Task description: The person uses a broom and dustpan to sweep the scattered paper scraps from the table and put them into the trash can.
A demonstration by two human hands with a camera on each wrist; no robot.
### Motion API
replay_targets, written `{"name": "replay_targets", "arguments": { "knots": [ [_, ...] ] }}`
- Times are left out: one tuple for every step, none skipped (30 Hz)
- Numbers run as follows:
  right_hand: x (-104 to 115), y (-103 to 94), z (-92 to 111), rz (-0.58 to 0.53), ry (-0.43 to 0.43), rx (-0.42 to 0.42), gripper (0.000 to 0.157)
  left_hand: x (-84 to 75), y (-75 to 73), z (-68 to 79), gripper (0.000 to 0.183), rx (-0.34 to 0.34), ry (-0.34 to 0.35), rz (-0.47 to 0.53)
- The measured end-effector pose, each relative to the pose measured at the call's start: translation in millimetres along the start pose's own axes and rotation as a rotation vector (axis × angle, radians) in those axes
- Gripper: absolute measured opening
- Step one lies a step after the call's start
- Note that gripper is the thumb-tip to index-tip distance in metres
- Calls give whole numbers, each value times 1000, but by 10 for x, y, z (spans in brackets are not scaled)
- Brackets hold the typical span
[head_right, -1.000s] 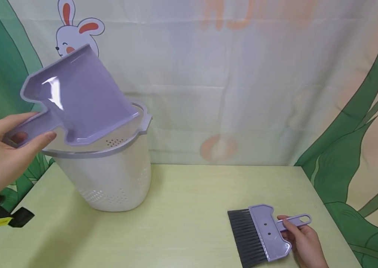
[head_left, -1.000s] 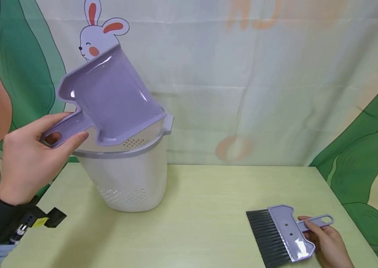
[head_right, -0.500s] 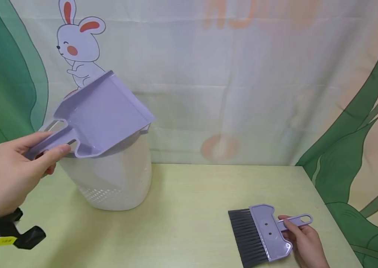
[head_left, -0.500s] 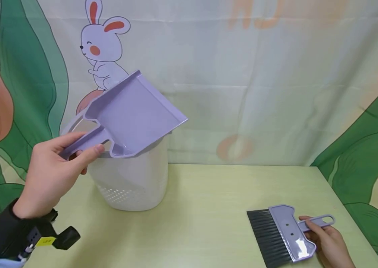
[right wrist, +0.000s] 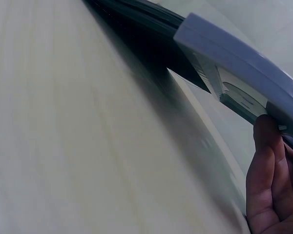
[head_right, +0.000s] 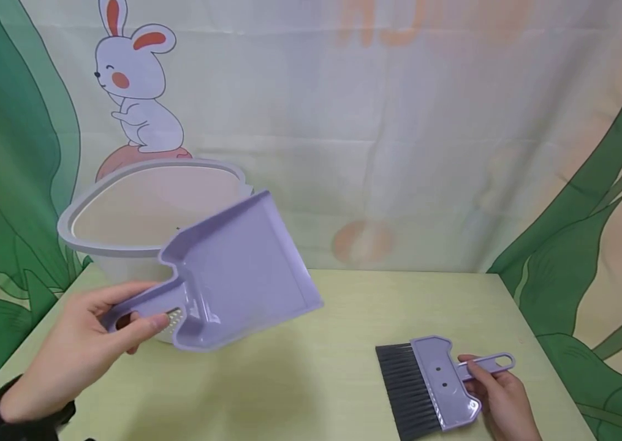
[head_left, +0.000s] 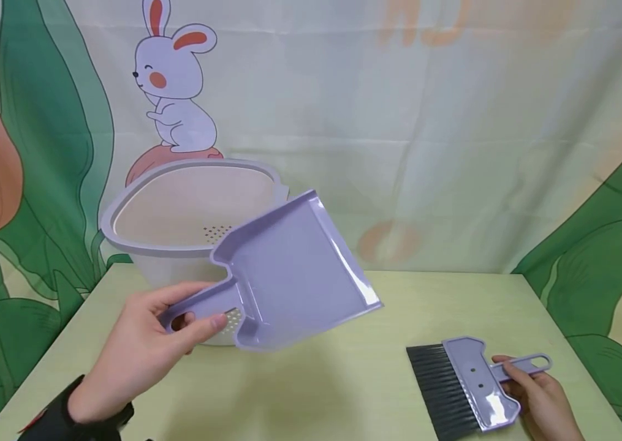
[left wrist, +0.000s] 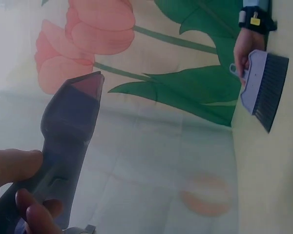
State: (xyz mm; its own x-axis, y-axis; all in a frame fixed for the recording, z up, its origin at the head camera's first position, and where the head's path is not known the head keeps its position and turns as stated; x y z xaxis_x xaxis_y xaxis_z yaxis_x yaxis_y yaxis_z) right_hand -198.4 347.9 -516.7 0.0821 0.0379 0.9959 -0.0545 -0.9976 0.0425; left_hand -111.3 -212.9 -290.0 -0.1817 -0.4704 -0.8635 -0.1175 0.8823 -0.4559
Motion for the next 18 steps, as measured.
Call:
{"name": "replay_targets", "arguments": {
  "knots": [
    [0, 0, -2, 3, 2, -1, 23, 31, 54, 30, 31, 13, 1, 1],
    [0, 0, -2, 7, 6, -2, 23, 67, 107, 57, 31, 30, -3, 8],
    [0, 0, -3, 9, 10, -3, 23, 107, 159, 82, 32, 45, -8, 16],
    [1, 0, -3, 10, 14, -5, 23, 153, 210, 105, 31, 62, -16, 22],
    [2, 1, -3, 11, 17, -6, 23, 203, 261, 125, 31, 78, -26, 29],
    [3, 1, -4, 11, 20, -6, 23, 252, 311, 142, 30, 94, -35, 33],
    [5, 1, -4, 10, 19, -6, 23, 305, 361, 156, 29, 111, -48, 39],
    [6, 1, -5, 6, 19, -6, 23, 364, 410, 166, 28, 128, -63, 48],
    [9, 1, -6, 0, 15, -6, 23, 423, 459, 175, 27, 140, -77, 51],
    [10, -1, -6, -3, 13, -6, 23, 481, 504, 181, 25, 150, -92, 54],
    [12, -1, -7, -3, 11, -6, 23, 545, 551, 187, 25, 165, -108, 63],
    [12, -3, -8, -2, 10, -6, 23, 610, 596, 192, 24, 177, -125, 73],
    [12, -4, -8, -2, 8, -6, 24, 676, 641, 198, 23, 189, -146, 82],
    [10, -5, -6, 1, 8, -5, 24, 742, 685, 204, 22, 198, -164, 87],
    [8, -7, -6, 4, 7, -3, 24, 804, 729, 211, 22, 208, -182, 92],
    [5, -7, -4, 6, 8, -1, 25, 867, 772, 216, 21, 219, -204, 97],
    [5, -6, -4, 7, 8, 1, 25, 924, 815, 220, 22, 230, -218, 98],
    [5, -4, -4, 2, 4, 5, 26, 972, 852, 225, 22, 235, -236, 95]
  ]
}}
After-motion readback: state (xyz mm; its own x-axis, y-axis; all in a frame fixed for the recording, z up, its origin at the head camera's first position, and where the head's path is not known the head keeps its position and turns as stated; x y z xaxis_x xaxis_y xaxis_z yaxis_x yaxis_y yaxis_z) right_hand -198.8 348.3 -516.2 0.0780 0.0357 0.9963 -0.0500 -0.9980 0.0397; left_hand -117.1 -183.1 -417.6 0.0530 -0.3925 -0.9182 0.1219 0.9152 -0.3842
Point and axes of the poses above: each hand's wrist, its own z-axis away from the middle knuckle, its own y-axis out of the palm, x = y × z, the point moved 3 cm from there along -z, towards the middle knuckle, and after that the axes turned 12 degrees about -y, right-handed, at the moved point
